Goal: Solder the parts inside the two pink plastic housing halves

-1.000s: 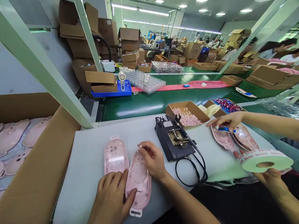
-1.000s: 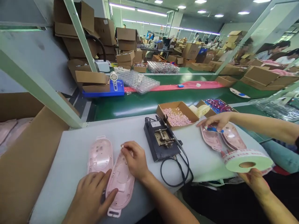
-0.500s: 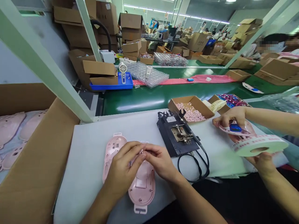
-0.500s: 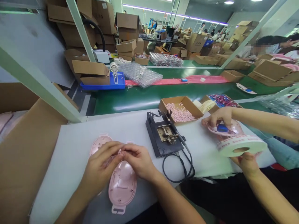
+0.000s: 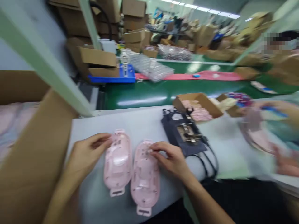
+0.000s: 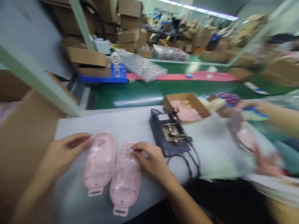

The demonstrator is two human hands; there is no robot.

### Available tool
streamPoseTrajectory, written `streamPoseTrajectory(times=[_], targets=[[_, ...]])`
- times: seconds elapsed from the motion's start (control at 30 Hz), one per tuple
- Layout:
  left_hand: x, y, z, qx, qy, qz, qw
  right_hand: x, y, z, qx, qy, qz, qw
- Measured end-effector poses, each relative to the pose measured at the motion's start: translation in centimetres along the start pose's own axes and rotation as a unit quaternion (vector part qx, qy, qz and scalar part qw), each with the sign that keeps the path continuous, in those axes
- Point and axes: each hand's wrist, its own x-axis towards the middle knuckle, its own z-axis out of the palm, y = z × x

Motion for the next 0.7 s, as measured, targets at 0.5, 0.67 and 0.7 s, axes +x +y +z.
streamPoseTrajectory(times=[0.5,0.67,0.7], targets=[[0.3,-2.2,1.9,0.238,-0.015,0.27,0.933,-0.4,0.6,1.6,-0.17,-0.061,-0.164,0.97],[0.1,-3.1,2.2,0.258,-0.058,0.263,0.928,-0.3,0.2,2.2,-0.207,-0.082,-0.177,0.959],[0.0,-3.3,2.2,0.259,-0.064,0.26,0.928,-0.3,0.1,2.2,-0.214,-0.087,-0.178,0.957]])
